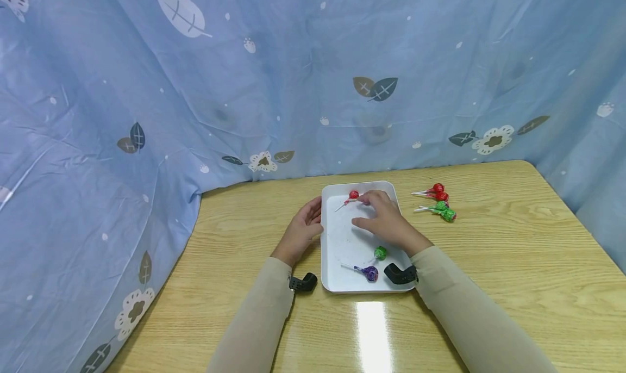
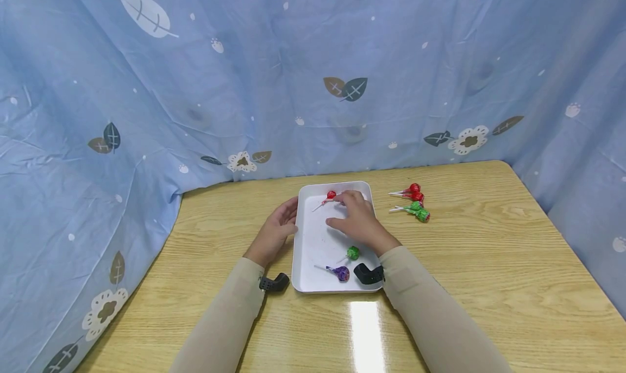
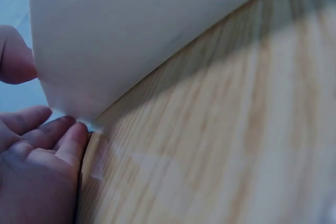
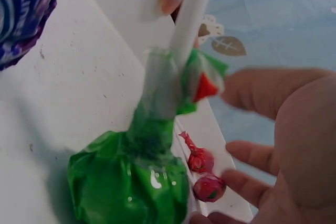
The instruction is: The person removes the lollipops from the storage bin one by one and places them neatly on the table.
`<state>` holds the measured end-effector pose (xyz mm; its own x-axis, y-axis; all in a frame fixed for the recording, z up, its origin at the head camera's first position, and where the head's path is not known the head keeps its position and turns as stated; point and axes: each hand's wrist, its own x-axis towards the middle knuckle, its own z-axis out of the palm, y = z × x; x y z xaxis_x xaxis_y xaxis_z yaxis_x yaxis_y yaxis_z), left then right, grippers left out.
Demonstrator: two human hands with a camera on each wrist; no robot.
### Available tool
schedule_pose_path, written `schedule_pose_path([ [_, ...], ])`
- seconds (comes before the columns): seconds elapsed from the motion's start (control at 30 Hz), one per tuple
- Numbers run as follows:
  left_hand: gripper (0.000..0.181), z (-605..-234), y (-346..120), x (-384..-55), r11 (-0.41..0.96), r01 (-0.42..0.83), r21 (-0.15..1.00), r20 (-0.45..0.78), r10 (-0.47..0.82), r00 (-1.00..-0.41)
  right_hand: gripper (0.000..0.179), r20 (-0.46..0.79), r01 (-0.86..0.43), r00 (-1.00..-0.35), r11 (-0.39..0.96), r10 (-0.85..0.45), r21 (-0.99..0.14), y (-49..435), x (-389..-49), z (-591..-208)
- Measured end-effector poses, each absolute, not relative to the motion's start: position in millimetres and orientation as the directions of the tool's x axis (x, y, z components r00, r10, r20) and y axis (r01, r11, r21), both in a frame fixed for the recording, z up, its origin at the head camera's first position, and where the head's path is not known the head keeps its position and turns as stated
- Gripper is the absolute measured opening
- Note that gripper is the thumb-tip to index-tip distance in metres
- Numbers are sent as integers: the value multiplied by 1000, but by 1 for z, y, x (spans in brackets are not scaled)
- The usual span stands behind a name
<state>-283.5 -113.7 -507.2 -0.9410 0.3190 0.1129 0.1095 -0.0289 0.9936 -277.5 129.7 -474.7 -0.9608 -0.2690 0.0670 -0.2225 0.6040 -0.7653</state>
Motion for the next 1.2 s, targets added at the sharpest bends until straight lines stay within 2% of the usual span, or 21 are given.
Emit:
schedule_pose_path([
  [0.17, 74, -506, -114, -283, -39, 99, 994, 107, 327, -939, 65, 72, -242, -952, 589, -297, -771, 128, -277, -475],
  [0.37, 74, -492, -115, -278, -68, 75, 995, 96, 381, -920, 64, 91, -237, -958, 574, -271, -784, 129, -278, -476],
  [0.5, 75, -486, -115, -275, -70, 77, 995, 99, 400, -911, 66, 88, -271, -944, 591, -319, -760, 129, -279, -477],
  [0.67, 74, -499, -115, -281, -67, 85, 994, 104, 369, -924, 51, 72, -277, -938, 609, -339, -743, 128, -278, -477],
  [0.87, 74, -510, -115, -285, -44, 103, 994, 112, 325, -939, 35, 51, -197, -966, 598, -252, -777, 126, -277, -477],
  [1.0, 74, -506, -115, -283, -48, 95, 994, 106, 330, -938, 50, 47, -156, -980, 594, -195, -789, 126, -277, -477],
  [1.1, 74, -506, -115, -283, -52, 95, 994, 107, 335, -936, 60, 47, -181, -974, 634, -223, -751, 126, -278, -477],
  [1.2, 75, -506, -115, -283, -51, 96, 994, 108, 337, -935, 52, 44, -213, -963, 654, -265, -726, 127, -279, -477],
])
